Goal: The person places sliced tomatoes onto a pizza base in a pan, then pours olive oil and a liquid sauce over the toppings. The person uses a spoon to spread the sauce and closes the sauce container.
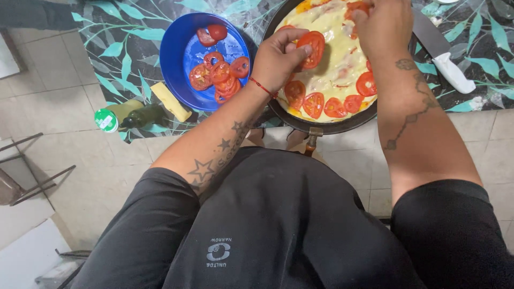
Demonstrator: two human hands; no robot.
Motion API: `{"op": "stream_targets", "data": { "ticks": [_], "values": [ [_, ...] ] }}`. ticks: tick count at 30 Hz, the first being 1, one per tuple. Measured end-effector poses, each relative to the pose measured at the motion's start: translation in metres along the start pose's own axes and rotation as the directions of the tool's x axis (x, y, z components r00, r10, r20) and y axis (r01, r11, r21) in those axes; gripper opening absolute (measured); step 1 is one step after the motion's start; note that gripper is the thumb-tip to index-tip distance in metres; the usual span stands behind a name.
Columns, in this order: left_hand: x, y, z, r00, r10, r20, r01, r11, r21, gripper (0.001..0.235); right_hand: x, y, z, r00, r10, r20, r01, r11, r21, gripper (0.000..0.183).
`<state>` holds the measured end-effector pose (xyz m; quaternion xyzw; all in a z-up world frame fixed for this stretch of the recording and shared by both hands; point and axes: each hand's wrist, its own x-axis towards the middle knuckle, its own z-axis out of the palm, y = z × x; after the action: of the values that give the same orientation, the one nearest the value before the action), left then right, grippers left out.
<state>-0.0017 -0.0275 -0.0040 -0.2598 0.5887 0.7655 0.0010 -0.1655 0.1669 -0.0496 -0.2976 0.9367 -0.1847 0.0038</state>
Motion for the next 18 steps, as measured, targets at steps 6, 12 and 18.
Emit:
{"op": "stream_targets", "data": {
  "ticks": [6,12,18],
  "values": [
    [0.005,0.002,0.003,0.999,-0.005,-0.052,0.006,1.0,0.013,0.017,-0.009,-0.026,-0.02,0.999,0.001,-0.053,0.007,0.988,0.157,0.027],
    [0.021,-0.013,0.008,0.997,-0.073,-0.003,0.072,0.989,-0.126,0.021,-0.026,-0.076,-0.055,0.819,0.122,0.561,-0.527,0.549,0.649,0.019],
    [0.029,-0.012,0.013,0.992,-0.095,-0.078,0.093,0.995,-0.029,0.01,-0.02,-0.073,-0.05,0.854,0.208,0.477,-0.506,0.544,0.669,0.005]
  ]
}}
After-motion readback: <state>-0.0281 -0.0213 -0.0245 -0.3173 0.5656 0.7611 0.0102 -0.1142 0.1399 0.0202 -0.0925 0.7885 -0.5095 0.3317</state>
